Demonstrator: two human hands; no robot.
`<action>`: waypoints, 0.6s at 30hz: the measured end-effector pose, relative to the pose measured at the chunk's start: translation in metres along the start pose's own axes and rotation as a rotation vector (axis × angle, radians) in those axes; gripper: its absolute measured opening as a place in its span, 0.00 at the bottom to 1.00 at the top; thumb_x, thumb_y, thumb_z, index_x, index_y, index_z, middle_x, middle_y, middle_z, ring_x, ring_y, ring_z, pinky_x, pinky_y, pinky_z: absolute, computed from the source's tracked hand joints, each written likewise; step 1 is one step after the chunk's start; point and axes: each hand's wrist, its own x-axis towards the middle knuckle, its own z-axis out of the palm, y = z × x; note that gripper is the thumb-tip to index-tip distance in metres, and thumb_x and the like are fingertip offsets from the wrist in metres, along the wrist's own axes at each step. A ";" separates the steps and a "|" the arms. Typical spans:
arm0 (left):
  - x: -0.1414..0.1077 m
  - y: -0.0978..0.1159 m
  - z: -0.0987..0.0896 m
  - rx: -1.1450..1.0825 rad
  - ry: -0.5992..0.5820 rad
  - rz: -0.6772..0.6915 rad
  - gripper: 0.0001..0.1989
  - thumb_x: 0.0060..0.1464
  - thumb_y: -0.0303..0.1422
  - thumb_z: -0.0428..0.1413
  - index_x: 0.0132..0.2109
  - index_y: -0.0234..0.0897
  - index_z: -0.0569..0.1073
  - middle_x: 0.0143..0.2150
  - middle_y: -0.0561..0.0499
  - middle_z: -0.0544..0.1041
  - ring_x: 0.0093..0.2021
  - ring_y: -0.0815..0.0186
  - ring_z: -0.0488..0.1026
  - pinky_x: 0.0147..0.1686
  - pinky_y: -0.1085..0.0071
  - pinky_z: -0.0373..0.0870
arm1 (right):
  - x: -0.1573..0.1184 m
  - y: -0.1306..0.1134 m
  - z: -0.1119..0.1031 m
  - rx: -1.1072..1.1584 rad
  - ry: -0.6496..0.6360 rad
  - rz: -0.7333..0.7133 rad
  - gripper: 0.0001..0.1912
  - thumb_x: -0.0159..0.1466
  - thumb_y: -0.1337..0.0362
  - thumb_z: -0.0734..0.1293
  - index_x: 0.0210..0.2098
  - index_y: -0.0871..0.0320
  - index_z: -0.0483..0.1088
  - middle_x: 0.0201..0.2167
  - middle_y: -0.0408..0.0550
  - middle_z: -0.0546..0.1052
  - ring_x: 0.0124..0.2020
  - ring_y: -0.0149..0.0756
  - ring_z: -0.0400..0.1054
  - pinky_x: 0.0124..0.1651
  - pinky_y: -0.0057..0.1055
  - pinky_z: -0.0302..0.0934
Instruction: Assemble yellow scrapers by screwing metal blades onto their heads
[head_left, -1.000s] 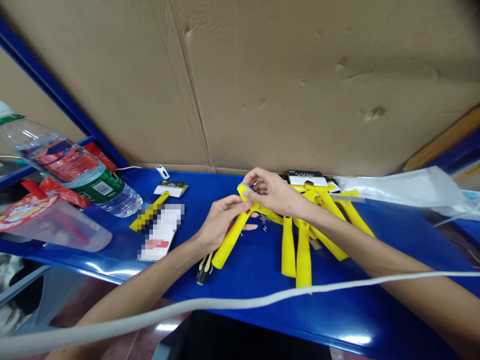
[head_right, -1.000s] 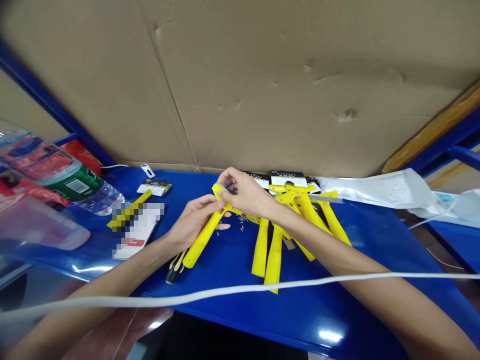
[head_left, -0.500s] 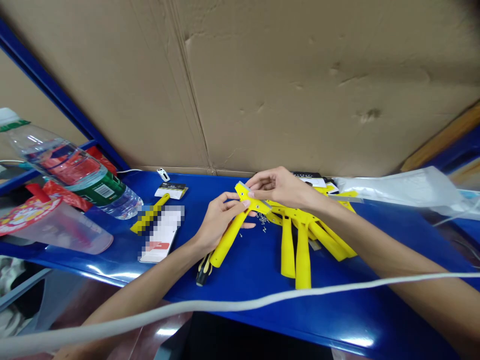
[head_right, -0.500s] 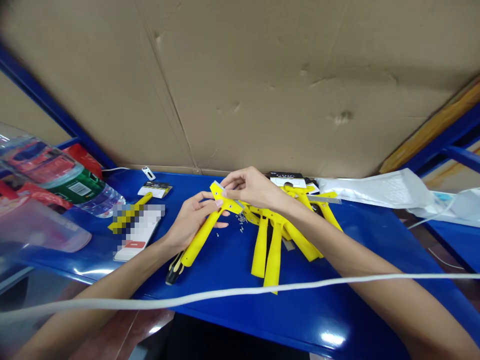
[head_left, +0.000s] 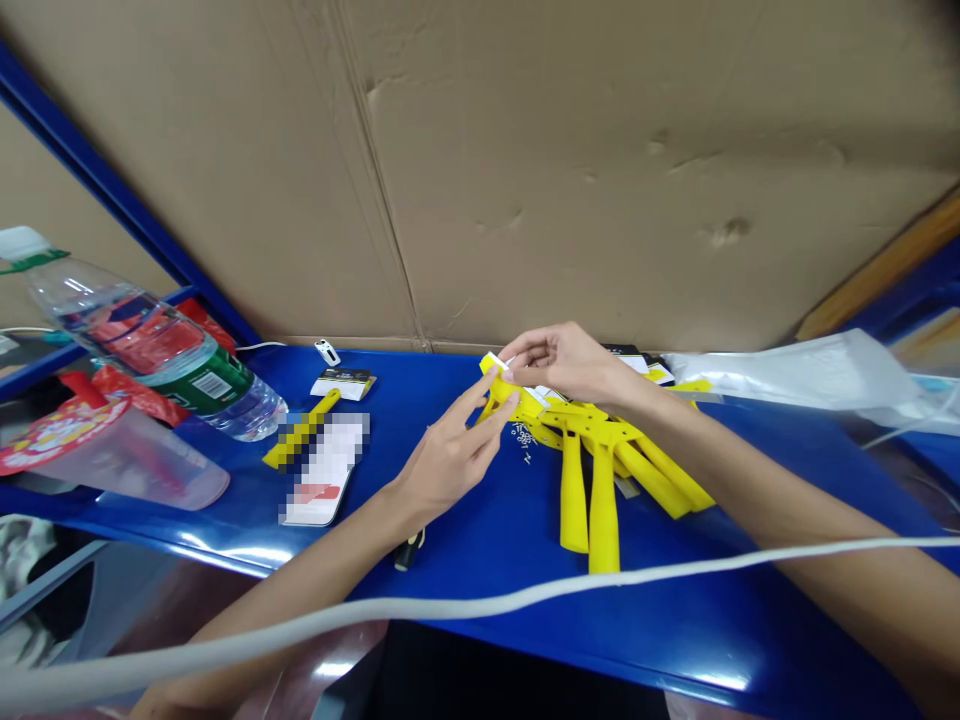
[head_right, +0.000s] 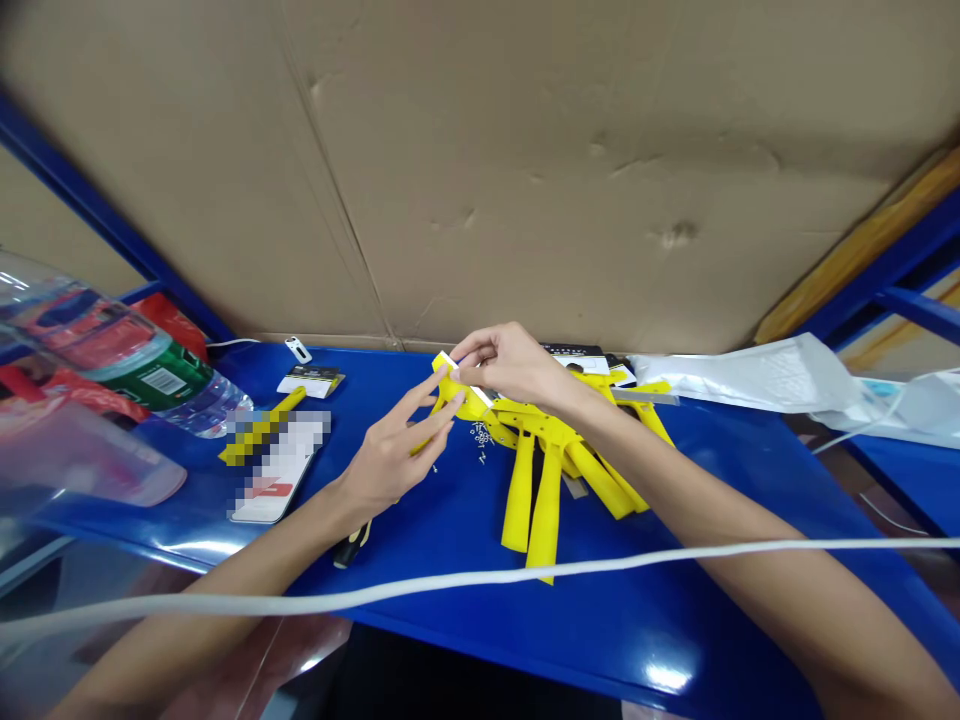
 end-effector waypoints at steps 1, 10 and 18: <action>0.000 -0.002 0.000 0.004 -0.005 0.007 0.19 0.64 0.27 0.61 0.57 0.50 0.85 0.74 0.45 0.71 0.68 0.48 0.74 0.71 0.47 0.67 | 0.000 0.000 0.000 -0.006 0.003 0.004 0.15 0.55 0.60 0.81 0.41 0.56 0.82 0.34 0.47 0.84 0.32 0.37 0.75 0.33 0.34 0.70; -0.003 -0.008 -0.001 0.072 -0.003 0.042 0.21 0.64 0.27 0.61 0.60 0.53 0.83 0.76 0.46 0.69 0.60 0.50 0.78 0.69 0.42 0.68 | -0.009 -0.010 0.004 -0.076 0.060 -0.055 0.15 0.59 0.61 0.79 0.45 0.57 0.82 0.34 0.49 0.84 0.34 0.40 0.77 0.36 0.38 0.72; 0.015 0.002 -0.017 -0.401 0.314 -0.117 0.22 0.65 0.34 0.65 0.64 0.43 0.80 0.61 0.39 0.82 0.35 0.63 0.82 0.31 0.66 0.81 | -0.009 -0.022 0.003 0.092 0.150 -0.138 0.20 0.76 0.46 0.66 0.46 0.56 0.79 0.48 0.56 0.87 0.48 0.44 0.83 0.53 0.42 0.78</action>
